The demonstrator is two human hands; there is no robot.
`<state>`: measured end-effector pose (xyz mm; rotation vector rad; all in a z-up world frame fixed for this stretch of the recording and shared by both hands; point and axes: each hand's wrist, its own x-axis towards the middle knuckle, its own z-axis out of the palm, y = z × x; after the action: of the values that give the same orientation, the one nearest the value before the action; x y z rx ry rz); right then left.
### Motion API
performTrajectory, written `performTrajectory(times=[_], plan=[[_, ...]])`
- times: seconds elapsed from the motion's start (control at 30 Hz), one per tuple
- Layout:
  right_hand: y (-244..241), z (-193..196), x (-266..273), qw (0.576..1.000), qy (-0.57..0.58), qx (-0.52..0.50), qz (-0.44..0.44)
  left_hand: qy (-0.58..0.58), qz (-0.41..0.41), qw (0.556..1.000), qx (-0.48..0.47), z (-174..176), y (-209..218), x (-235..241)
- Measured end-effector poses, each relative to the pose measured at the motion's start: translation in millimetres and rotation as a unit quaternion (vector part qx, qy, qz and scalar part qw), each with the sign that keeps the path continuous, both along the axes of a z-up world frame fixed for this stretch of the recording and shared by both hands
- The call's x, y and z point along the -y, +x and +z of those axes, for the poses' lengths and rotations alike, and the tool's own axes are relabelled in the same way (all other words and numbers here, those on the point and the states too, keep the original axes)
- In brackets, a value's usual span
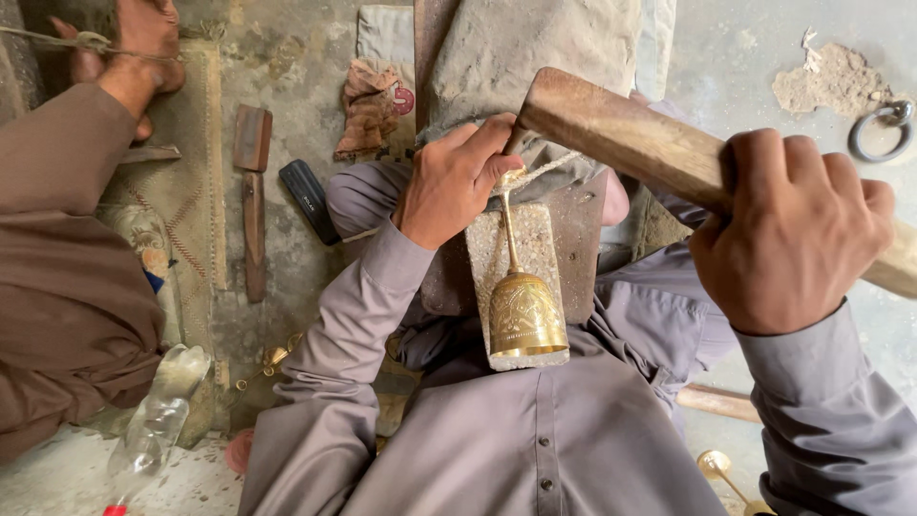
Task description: The person sits on the floor and uses a wooden mallet to hammer a brass bell that is resting on a stone block. They repeatedly strike the bell to shape or decorate it, occasionally pausing to adjust its position.
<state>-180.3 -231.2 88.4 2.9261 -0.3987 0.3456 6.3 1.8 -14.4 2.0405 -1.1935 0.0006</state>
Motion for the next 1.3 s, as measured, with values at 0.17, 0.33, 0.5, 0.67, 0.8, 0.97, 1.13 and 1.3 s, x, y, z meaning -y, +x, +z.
performTrajectory(times=[0.17,0.33,0.5,0.67,0.8,0.97,1.13,1.3], plan=[[-19,11,-14,0.896,0.429,0.068,0.088,-0.056,0.013,0.998,-0.03,-9,2,-4],[-42,-7,-78,0.86,0.463,-0.21,0.035,-0.104,0.07,0.986,-0.109,-5,4,-22],[-59,-46,-96,0.856,0.505,-0.101,0.041,-0.123,0.09,0.978,-0.139,6,-3,-22],[-68,-77,-79,0.678,0.731,-0.045,0.064,-0.12,0.075,0.978,-0.153,10,-7,-11],[-73,-83,-53,0.583,0.796,-0.156,-0.047,-0.131,0.04,0.966,-0.217,4,-8,1],[-63,-66,-34,0.713,0.693,0.01,-0.102,-0.061,0.027,0.997,-0.044,3,-9,9],[-47,-44,-20,0.892,0.407,0.19,0.039,-0.021,0.009,1.0,0.002,9,-12,12],[-37,-31,-15,0.922,0.35,0.165,-0.019,-0.006,-0.008,1.0,0.029,8,-7,14]])
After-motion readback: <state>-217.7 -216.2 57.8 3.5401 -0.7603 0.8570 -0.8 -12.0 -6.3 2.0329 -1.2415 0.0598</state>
